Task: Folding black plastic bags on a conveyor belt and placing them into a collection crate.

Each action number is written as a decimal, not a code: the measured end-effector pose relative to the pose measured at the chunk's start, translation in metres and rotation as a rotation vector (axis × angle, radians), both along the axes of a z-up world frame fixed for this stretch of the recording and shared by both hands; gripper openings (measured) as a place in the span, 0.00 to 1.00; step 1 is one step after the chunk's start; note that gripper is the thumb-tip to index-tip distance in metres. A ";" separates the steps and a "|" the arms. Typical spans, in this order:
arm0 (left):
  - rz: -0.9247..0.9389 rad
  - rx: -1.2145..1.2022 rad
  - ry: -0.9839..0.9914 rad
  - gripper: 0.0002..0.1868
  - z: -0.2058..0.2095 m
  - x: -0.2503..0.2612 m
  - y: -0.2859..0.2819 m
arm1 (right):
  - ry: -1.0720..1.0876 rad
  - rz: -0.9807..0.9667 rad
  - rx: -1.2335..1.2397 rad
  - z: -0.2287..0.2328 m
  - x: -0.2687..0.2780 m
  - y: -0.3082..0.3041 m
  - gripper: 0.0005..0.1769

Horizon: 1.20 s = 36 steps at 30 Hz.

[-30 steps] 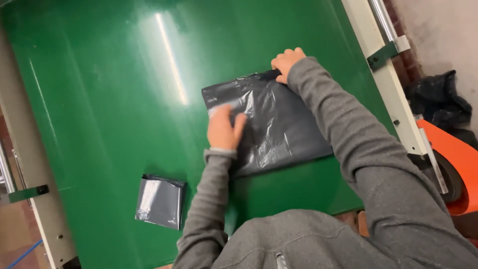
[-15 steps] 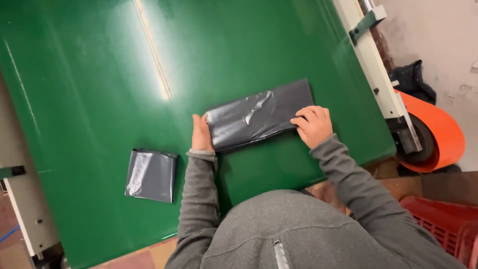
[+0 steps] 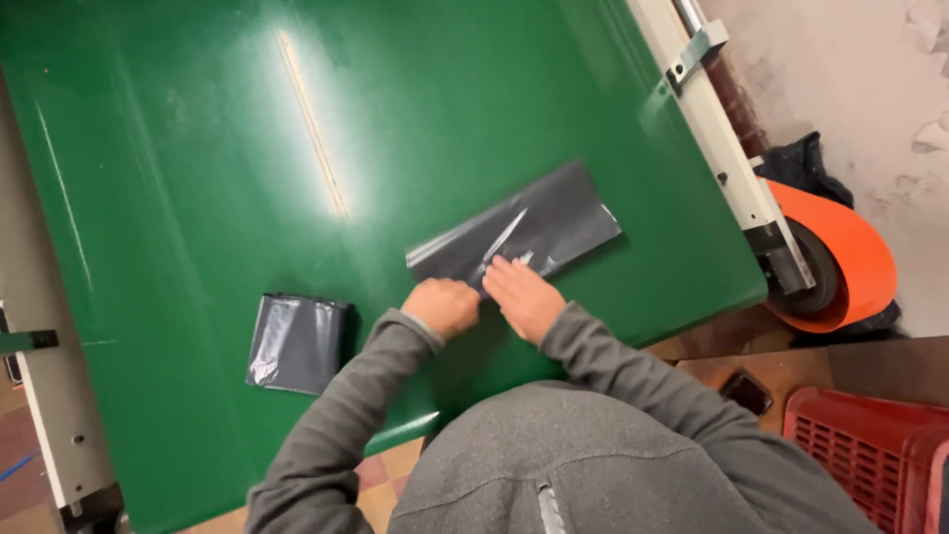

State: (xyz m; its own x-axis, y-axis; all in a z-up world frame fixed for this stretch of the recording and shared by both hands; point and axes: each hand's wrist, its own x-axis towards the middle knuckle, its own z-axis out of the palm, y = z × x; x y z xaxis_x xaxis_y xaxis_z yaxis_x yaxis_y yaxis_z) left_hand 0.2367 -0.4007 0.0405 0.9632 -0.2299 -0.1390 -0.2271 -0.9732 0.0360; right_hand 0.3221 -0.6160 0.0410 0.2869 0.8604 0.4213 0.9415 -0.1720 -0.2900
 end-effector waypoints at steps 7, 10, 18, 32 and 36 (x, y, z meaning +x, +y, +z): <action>0.189 -0.956 0.593 0.23 -0.006 0.071 -0.010 | 0.682 0.076 0.141 -0.038 -0.022 -0.055 0.26; 0.476 -1.381 0.838 0.35 -0.036 0.095 0.013 | 1.029 -0.324 0.197 -0.133 -0.024 -0.091 0.11; 0.501 -0.748 0.014 0.27 -0.055 0.098 -0.024 | 2.106 -0.645 0.630 -0.086 0.033 -0.078 0.14; 0.293 -0.639 -0.529 0.13 0.023 0.020 -0.048 | 1.415 -0.358 0.581 -0.056 0.012 -0.092 0.22; 0.273 -0.705 -0.598 0.13 0.081 -0.079 0.010 | 1.339 -0.187 0.654 -0.012 -0.031 -0.004 0.30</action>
